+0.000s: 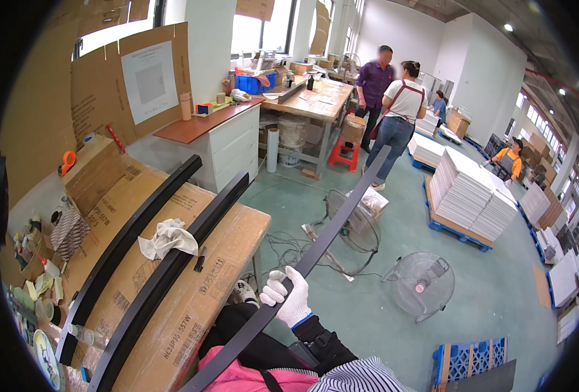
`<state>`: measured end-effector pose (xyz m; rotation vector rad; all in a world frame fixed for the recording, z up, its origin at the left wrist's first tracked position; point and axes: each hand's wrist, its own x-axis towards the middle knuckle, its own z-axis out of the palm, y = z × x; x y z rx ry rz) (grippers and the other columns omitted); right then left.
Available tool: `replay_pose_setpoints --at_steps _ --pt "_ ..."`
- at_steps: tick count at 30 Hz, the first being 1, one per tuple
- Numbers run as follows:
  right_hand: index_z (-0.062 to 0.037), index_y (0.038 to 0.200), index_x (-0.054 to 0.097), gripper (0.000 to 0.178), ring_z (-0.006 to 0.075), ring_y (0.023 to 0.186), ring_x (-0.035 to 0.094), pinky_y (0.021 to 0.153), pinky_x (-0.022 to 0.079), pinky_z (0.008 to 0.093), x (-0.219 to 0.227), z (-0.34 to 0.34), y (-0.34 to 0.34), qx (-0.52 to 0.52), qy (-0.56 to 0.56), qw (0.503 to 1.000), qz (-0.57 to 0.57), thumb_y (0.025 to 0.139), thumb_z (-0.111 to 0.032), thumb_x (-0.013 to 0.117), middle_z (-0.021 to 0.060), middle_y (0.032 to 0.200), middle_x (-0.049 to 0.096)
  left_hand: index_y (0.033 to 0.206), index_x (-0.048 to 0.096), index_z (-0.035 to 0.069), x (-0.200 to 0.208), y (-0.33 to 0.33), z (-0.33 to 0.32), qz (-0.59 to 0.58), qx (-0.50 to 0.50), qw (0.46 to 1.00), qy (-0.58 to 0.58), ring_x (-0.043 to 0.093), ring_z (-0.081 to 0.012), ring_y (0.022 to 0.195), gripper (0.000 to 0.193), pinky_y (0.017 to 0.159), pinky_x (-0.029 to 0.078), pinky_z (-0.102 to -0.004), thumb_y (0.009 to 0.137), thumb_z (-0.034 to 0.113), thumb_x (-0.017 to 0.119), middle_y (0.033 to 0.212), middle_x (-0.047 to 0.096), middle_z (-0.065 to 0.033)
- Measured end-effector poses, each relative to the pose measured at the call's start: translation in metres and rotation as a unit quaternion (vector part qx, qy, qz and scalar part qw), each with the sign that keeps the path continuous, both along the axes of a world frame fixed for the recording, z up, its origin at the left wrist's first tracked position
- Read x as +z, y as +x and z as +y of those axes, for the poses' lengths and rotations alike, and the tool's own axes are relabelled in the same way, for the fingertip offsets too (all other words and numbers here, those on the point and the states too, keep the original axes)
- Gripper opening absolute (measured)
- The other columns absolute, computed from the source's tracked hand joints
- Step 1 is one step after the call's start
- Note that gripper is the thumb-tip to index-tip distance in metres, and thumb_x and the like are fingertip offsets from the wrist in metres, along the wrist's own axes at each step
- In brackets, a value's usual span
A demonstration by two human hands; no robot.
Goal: Wiping long black rectangular furniture components with a cloth and cleaning liquid at a workbench.
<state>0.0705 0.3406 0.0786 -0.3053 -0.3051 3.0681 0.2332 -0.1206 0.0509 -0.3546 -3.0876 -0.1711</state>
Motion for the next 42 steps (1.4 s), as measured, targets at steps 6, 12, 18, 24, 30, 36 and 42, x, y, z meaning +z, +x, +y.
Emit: replay_pose_setpoints --at_steps 6,12,18,24,30,36,42 --pt "-0.0045 0.088 0.072 0.051 0.0128 0.043 0.030 0.048 0.030 0.0323 0.004 -0.005 0.001 -0.013 0.005 1.000 0.006 0.107 -0.042 0.043 -0.0061 0.052 0.026 0.124 0.063 0.015 -0.003 -0.004 0.003 -0.029 0.090 0.995 -0.026 0.071 -0.0367 0.073 0.032 0.063 0.056 -0.0512 0.092 0.020 0.065 0.094 0.072 -0.0138" --pt "-0.0052 0.088 0.072 0.052 0.0126 0.043 0.030 0.048 0.029 0.0322 0.008 0.000 0.004 -0.014 0.005 1.000 0.019 0.107 -0.042 0.042 -0.0062 0.052 0.027 0.124 0.063 0.017 -0.002 -0.005 0.006 -0.025 0.114 0.993 -0.018 0.072 -0.0381 0.076 0.034 0.065 0.056 -0.0531 0.091 0.020 0.067 0.096 0.073 -0.0148" --pt "-0.0054 0.090 0.074 0.053 0.0127 0.044 0.030 0.049 0.029 0.0324 0.008 -0.003 0.007 -0.017 0.007 0.999 0.039 0.107 -0.044 0.042 -0.0060 0.052 0.027 0.128 0.060 0.017 -0.005 -0.008 0.004 -0.047 0.163 0.985 -0.014 0.073 -0.0405 0.078 0.044 0.067 0.056 -0.0557 0.086 0.022 0.074 0.096 0.074 -0.0158" --pt "-0.0038 0.091 0.073 0.050 0.0126 0.045 0.029 0.050 0.029 0.0317 0.010 0.005 0.007 -0.016 -0.004 0.999 0.043 0.106 -0.043 0.047 -0.0058 0.053 0.027 0.130 0.060 0.017 -0.003 -0.008 0.003 -0.057 0.139 0.988 -0.017 0.072 -0.0406 0.075 0.048 0.066 0.056 -0.0552 0.084 0.023 0.076 0.089 0.073 -0.0163" --pt "-0.0039 0.091 0.072 0.049 0.0126 0.044 0.029 0.049 0.029 0.0318 0.002 0.008 0.013 -0.018 -0.009 0.999 0.037 0.106 -0.043 0.047 -0.0059 0.053 0.028 0.128 0.061 0.017 0.004 -0.005 0.001 -0.047 0.093 0.995 -0.005 0.072 -0.0403 0.072 0.047 0.063 0.055 -0.0541 0.084 0.021 0.076 0.084 0.072 -0.0170" --pt "-0.0036 0.092 0.072 0.050 0.0123 0.044 0.029 0.049 0.029 0.0317 0.002 0.011 0.017 -0.024 -0.003 0.999 0.032 0.107 -0.043 0.046 -0.0061 0.053 0.027 0.126 0.062 0.016 0.014 -0.005 0.005 -0.095 0.058 0.993 0.027 0.071 -0.0429 0.073 0.040 0.066 0.055 -0.0562 0.088 0.019 0.072 0.082 0.072 -0.0202" --pt "-0.0043 0.089 0.072 0.053 0.0126 0.043 0.030 0.048 0.030 0.0329 0.008 0.014 0.021 -0.035 0.016 0.999 0.033 0.108 -0.043 0.042 -0.0064 0.052 0.026 0.126 0.061 0.017 0.010 -0.008 0.009 -0.106 0.035 0.993 0.042 0.071 -0.0445 0.071 0.031 0.065 0.055 -0.0565 0.095 0.019 0.064 0.081 0.072 -0.0211"
